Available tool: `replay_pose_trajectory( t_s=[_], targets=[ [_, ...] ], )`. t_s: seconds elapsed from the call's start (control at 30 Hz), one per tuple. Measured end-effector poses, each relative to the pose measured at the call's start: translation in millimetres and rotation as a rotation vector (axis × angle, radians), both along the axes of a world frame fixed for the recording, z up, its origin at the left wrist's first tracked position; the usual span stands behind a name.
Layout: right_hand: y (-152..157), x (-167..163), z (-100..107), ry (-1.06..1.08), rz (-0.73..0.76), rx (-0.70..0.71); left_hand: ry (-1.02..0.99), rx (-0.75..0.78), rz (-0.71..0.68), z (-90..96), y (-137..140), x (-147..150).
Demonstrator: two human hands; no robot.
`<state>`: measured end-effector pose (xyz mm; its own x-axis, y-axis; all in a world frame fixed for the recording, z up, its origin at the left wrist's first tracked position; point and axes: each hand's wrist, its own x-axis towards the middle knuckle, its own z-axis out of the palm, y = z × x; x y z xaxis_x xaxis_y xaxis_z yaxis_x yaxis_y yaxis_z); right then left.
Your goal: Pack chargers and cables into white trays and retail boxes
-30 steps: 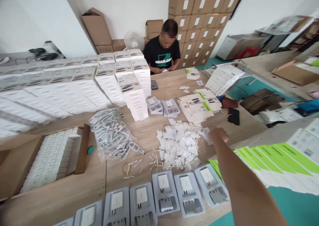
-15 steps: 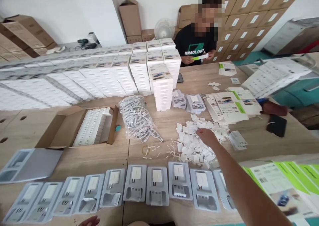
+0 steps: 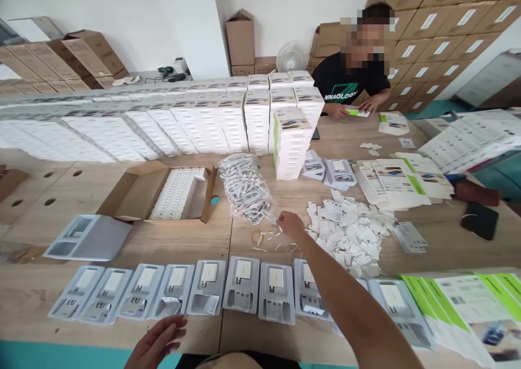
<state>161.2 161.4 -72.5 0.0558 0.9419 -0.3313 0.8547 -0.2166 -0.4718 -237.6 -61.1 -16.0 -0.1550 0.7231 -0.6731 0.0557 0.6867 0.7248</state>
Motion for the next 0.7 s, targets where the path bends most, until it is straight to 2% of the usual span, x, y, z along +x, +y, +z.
replay_pose_trajectory(
  t_s=[0.1, 0.23, 0.3, 0.37, 0.43, 0.53, 0.6, 0.7],
  targets=[
    [-35, -20, 41, 0.038, 0.169, 0.071, 0.020, 0.159, -0.230, 14.7, 34, 8],
    [-86, -93, 98, 0.109, 0.487, 0.177, -0.033, 0.340, -0.525, 42.5, 77, 20],
    [-105, -140, 118, 0.092, 0.673, 0.303, -0.044, 0.288, -0.733, 48.9, 85, 17],
    [-119, -183, 128, 0.029, 0.758, 0.426, -0.078, 0.187, -0.890, 48.8, 86, 6],
    [-129, -218, 129, -0.045, 0.700, 0.450, -0.114, 0.151, -0.933, 44.4, 83, -11],
    [-139, -255, 124, -0.107, 0.517, 0.338, -0.142, 0.201, -0.879, 35.5, 81, -40],
    [-144, -274, 120, -0.046, 0.376, 0.259, -0.192, 0.217, -0.841, 29.3, 82, -57],
    [-147, -298, 118, 0.189, 0.212, 0.221, -0.336, 0.198, -0.730, 19.3, 82, -74]
  ],
)
